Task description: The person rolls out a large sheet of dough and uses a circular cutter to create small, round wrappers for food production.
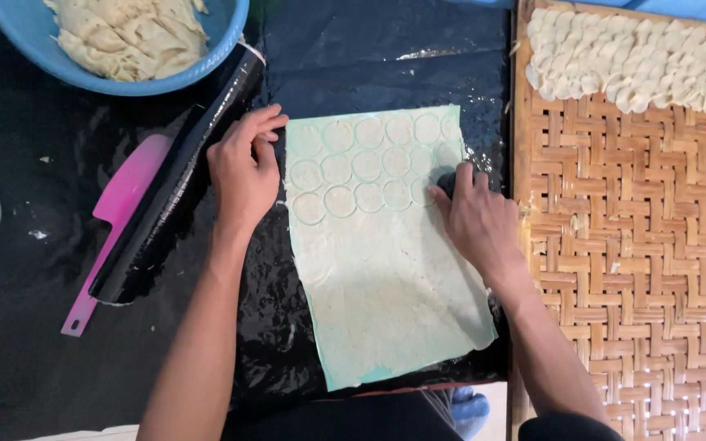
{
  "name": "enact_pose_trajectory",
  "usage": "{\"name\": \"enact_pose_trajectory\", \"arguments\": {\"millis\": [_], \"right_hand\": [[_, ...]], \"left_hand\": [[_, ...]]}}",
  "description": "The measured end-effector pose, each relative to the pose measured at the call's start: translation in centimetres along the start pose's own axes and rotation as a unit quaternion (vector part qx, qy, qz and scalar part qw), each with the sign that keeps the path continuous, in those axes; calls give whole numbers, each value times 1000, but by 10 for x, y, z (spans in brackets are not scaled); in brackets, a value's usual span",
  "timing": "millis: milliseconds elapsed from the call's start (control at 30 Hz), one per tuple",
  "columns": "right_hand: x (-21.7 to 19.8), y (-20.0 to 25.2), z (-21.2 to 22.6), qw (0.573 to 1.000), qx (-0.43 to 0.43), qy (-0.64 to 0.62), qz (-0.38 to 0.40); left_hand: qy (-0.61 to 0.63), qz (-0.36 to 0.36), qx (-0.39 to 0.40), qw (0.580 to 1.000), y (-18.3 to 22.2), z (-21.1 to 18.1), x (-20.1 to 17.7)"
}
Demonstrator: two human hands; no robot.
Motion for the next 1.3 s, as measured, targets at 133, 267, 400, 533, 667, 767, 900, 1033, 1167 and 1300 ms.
{"name": "enact_pose_trajectory", "arguments": {"millis": [133, 267, 400, 533, 667, 767, 900, 1033, 1167, 1300], "right_hand": [[4, -1, -7, 997, 54, 6, -45], [-8, 19, -17, 991, 59, -120, -18], [-18, 95, 2, 958, 65, -206, 190], [-1, 190, 25, 852, 22, -185, 489], [7, 227, 43, 831, -110, -182, 513], [20, 234, 44, 808, -110, -173, 552], [25, 232, 40, 792, -64, -195, 575], [10, 210, 52, 841, -73, -245, 477], [-3, 179, 55, 899, 3, -173, 403], [-32, 138, 76, 935, -17, -217, 279]], "left_hand": [[-11, 2, 29, 1000, -2, -6, 2], [-4, -5, 18, 1000, 2, -2, -2], [2, -13, 0, 1000, 4, 6, -1], [13, -8, 21, 1000, 2, 1, 1], [3, -8, 9, 1000, 3, 3, -1], [4, -9, 2, 1000, 2, 3, -3], [17, -11, -3, 1000, 4, 6, -2], [28, -24, -2, 999, 4, 9, -1], [31, -31, 0, 999, 4, 10, -2], [43, -33, -15, 998, 6, 12, -2]]}}
Point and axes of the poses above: each hand's wrist, its own y-axis away from the middle knuckle, its own x-axis out of the palm, z = x × y, the point moved 10 cm from there along -y, towards the middle knuckle, and after that the axes turned 6 degrees about x, right-handed, at the moved point
